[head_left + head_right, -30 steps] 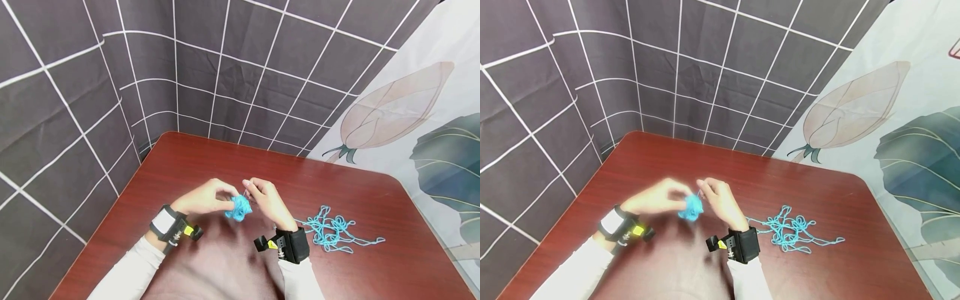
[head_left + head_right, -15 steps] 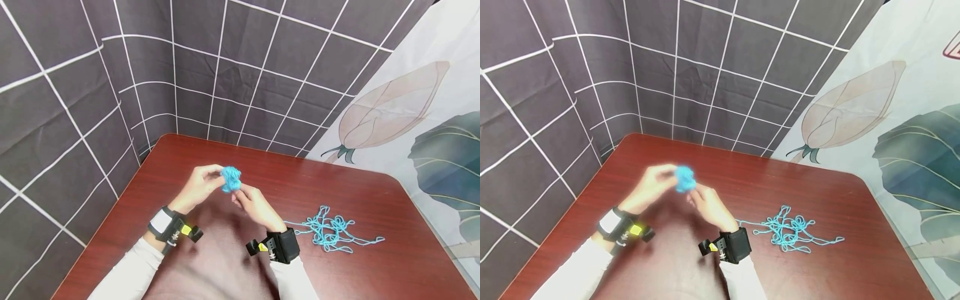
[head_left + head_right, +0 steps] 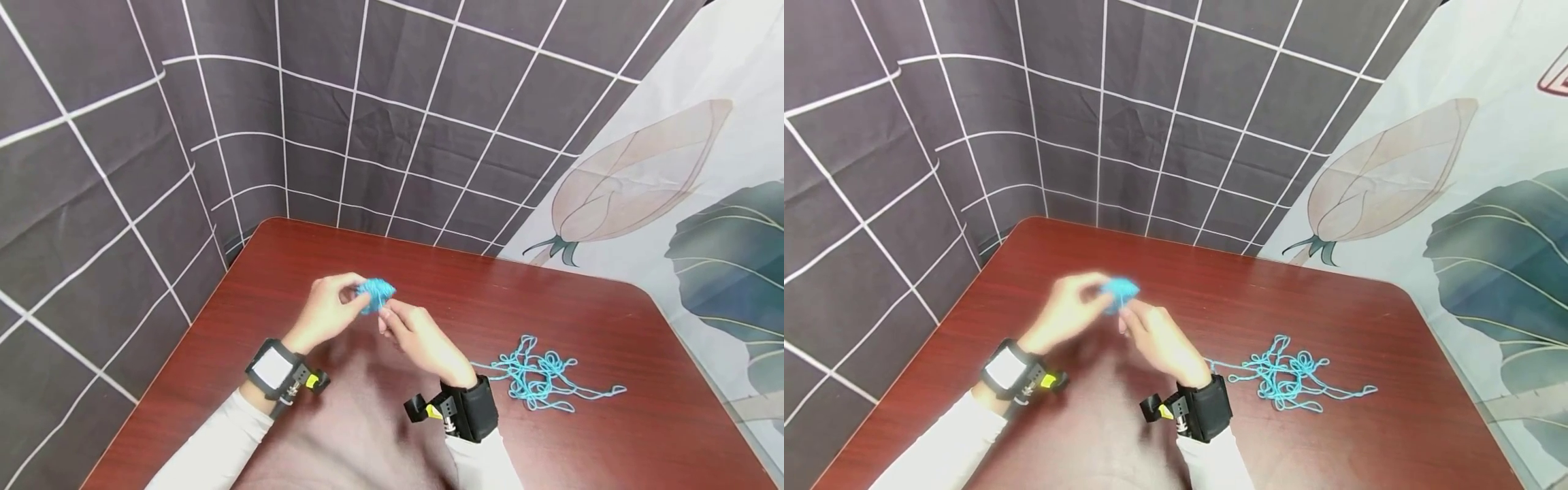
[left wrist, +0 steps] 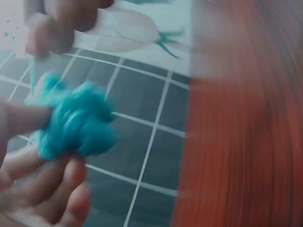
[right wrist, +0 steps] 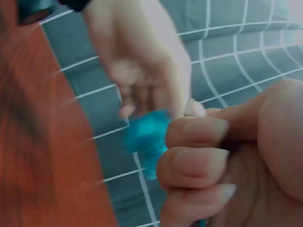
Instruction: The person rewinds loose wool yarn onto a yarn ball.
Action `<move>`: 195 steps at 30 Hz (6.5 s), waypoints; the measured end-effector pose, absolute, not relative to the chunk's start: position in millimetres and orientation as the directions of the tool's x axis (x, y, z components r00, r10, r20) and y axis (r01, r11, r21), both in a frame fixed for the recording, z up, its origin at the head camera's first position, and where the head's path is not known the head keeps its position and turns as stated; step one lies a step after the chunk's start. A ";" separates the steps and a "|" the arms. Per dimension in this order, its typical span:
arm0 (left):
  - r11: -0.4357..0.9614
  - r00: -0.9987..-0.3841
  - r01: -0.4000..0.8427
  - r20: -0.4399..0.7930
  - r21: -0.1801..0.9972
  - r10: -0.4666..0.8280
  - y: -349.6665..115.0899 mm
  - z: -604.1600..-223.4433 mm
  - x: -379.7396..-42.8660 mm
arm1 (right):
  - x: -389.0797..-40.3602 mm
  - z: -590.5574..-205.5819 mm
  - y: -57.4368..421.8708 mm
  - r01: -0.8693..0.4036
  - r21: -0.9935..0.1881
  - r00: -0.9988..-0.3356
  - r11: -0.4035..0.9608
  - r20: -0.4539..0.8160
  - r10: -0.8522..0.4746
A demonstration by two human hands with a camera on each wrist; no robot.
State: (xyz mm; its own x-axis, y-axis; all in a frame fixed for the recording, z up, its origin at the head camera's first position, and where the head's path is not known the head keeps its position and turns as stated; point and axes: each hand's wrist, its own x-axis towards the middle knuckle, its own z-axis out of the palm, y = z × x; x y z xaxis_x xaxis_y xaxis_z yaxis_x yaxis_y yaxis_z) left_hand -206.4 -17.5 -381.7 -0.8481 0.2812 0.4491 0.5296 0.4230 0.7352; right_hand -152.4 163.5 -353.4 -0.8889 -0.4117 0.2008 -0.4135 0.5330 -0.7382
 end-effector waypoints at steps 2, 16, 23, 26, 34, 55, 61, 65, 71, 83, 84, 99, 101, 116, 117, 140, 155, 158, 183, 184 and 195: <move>0.328 -0.878 0.477 0.430 0.815 0.208 -18.8 -380.7 -206.5 | -155.0 -359.6 162.1 -0.411 -0.733 -0.881 0.542 0.168 -0.441; 0.312 -0.667 0.665 0.351 0.679 0.657 -19.2 -381.5 -202.5 | -154.7 -349.3 170.3 -0.351 -0.767 -0.931 0.537 0.220 -0.292; 0.370 -0.872 0.489 0.428 0.790 0.238 -18.4 -379.2 -205.2 | -150.7 -353.5 153.9 -0.464 -0.684 -0.873 0.562 0.245 -0.422; 0.157 -0.876 0.457 0.412 0.876 0.253 -20.2 -376.1 -205.1 | -158.3 -362.8 159.5 -0.401 -0.774 -0.884 0.490 0.186 -0.429; 0.138 -0.651 0.593 0.371 0.794 0.663 -21.9 -380.0 -203.2 | -158.5 -352.8 178.4 -0.248 -0.875 -0.945 0.416 0.124 -0.303; 0.091 -0.610 0.604 0.385 0.792 0.693 -18.9 -378.4 -201.5 | -170.0 -371.5 183.0 -0.243 -0.874 -0.946 0.421 0.119 -0.301; 0.430 -0.772 0.622 0.420 0.654 0.478 -14.4 -380.2 -202.7 | -152.9 -350.9 164.8 -0.470 -0.664 -0.879 0.582 0.286 -0.382; 0.365 -0.862 0.506 0.447 0.781 0.238 -14.4 -377.6 -203.2 | -150.9 -355.1 155.0 -0.524 -0.607 -0.847 0.597 0.294 -0.444; 0.044 -0.877 0.391 0.358 0.919 0.320 -18.7 -377.8 -201.4 | -158.9 -365.8 162.8 -0.297 -0.851 -0.911 0.434 0.116 -0.395; 0.429 -0.818 0.574 0.463 0.697 0.342 -15.5 -383.0 -203.8 | -152.3 -350.2 164.8 -0.407 -0.734 -0.897 0.544 0.209 -0.390; 0.395 -0.846 0.532 0.453 0.749 0.281 -16.3 -382.0 -204.5 | -151.6 -350.3 162.4 -0.426 -0.722 -0.886 0.544 0.212 -0.412; 0.324 -0.685 0.691 0.442 0.646 0.579 -17.1 -377.9 -197.5 | -156.2 -354.2 174.7 -0.348 -0.782 -0.929 0.516 0.215 -0.300; 0.421 -0.751 0.650 0.453 0.633 0.480 -16.0 -377.7 -198.6 | -151.2 -348.7 169.5 -0.400 -0.714 -0.914 0.575 0.267 -0.304; -0.166 -0.664 0.491 0.490 0.855 0.564 -20.2 -374.7 -197.5 | -159.8 -361.0 177.6 -0.184 -0.954 -0.908 0.236 0.073 -0.414; -0.133 -0.611 0.547 0.503 0.827 0.611 -20.2 -374.7 -196.9 | -158.8 -358.8 179.5 -0.189 -0.942 -0.911 0.278 0.063 -0.407; 0.071 -0.556 0.669 0.435 0.740 0.708 -17.1 -378.9 -196.9 | -170.0 -374.0 189.7 -0.200 -0.945 -0.886 0.258 0.062 -0.460; -0.066 -0.752 0.466 0.434 0.883 0.496 -17.7 -376.9 -199.3 | -171.2 -382.0 176.2 -0.101 -0.989 -0.876 0.106 0.038 -0.481; 0.000 -0.614 0.562 0.418 0.827 0.670 -20.2 -376.8 -198.0 | -170.5 -380.9 179.5 -0.138 -0.971 -0.884 0.195 0.032 -0.466; 0.261 -0.686 0.653 0.409 0.711 0.601 -14.6 -381.5 -200.8 | -166.2 -364.7 184.6 -0.243 -0.895 -0.934 0.374 0.111 -0.341; 0.335 -0.715 0.655 0.413 0.678 0.564 -13.8 -382.0 -201.2 | -163.2 -359.9 182.6 -0.285 -0.858 -0.932 0.427 0.143 -0.334; -0.009 -0.878 0.395 0.381 0.919 0.290 -17.2 -378.5 -200.9 | -166.5 -376.3 167.6 -0.122 -0.974 -0.877 0.192 0.015 -0.481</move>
State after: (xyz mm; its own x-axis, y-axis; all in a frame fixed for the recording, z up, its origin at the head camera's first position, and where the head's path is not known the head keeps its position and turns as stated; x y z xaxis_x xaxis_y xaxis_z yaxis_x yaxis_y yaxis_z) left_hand -200.9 -17.2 -378.5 -0.8780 0.2900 0.3807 0.3953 -0.0091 0.9185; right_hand -166.5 167.6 -376.3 -0.8769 -0.4805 0.0146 -0.1215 0.1922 -0.9738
